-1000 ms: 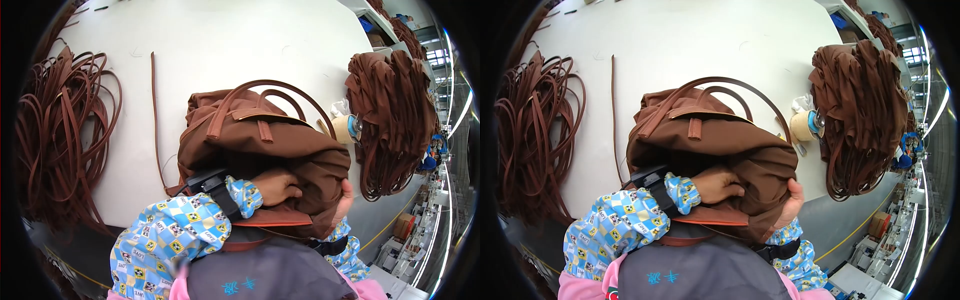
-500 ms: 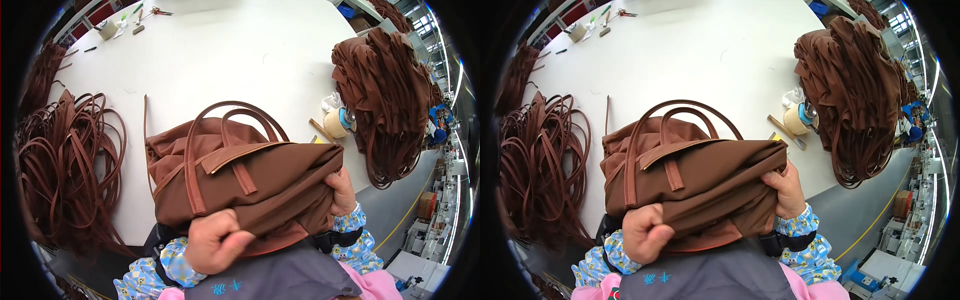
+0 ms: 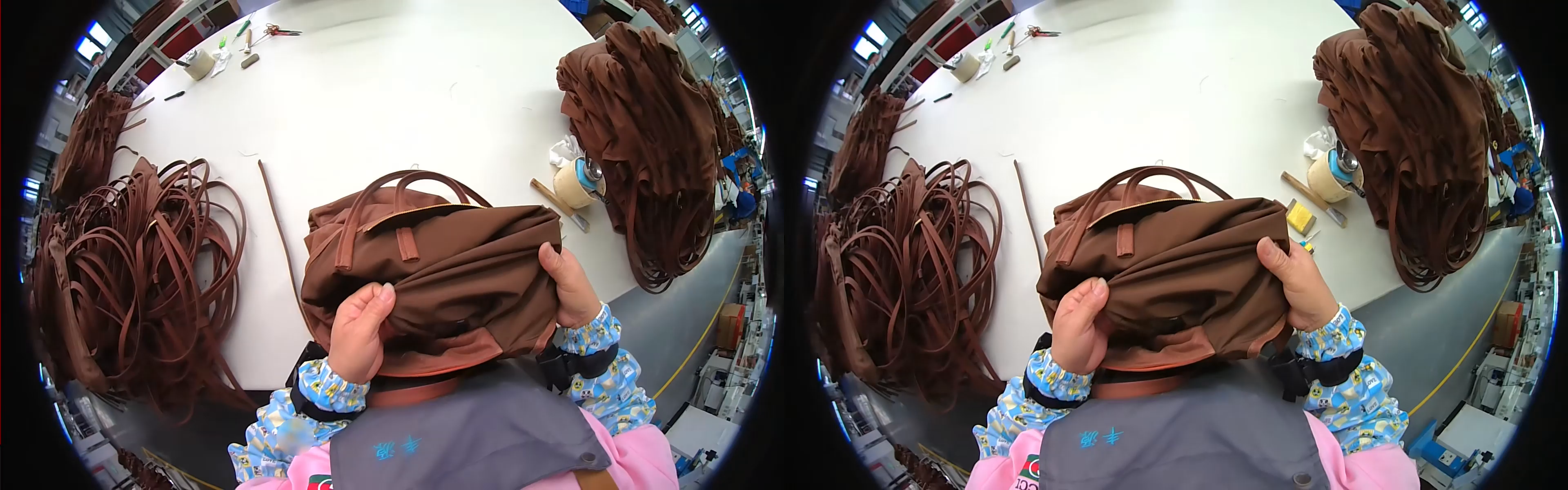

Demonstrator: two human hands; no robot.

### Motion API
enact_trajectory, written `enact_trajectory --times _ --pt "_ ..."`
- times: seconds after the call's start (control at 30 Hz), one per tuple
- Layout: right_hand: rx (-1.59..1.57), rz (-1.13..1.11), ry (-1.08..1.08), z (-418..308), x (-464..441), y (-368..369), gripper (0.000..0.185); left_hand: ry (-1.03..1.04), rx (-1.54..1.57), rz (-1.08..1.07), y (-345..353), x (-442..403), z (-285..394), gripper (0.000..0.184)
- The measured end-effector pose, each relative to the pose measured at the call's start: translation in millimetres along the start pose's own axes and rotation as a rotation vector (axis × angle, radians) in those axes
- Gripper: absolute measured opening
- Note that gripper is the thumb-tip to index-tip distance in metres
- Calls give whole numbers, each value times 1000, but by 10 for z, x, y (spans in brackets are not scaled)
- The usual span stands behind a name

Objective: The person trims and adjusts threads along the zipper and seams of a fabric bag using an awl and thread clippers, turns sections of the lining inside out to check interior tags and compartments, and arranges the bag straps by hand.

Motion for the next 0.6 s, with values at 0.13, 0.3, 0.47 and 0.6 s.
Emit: enact_trajectory --times 0.13,0.3,0.47,0.6 --pt "-37 10 37 42 -23 -22 62 0 45 26 13 -60 -38 19" --pt "-88 11 34 72 -27 -12 63 -7 41 11 5 -36 -32 10" --pt "-130 -14 42 96 -39 -21 63 257 -754 -436 279 -44 44 39" --pt "18 73 -102 -27 43 15 58 68 -732 -311 224 -194 -98 29"
Point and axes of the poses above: each hand's wrist, its own x-axis away from the middle knuckle, its own y-axis out of the palm, z = x × y, the point moved 7 cm from there along -x, towards the middle knuckle, and after that the axes turned 7 degrees about y, right-handed, at the moved point
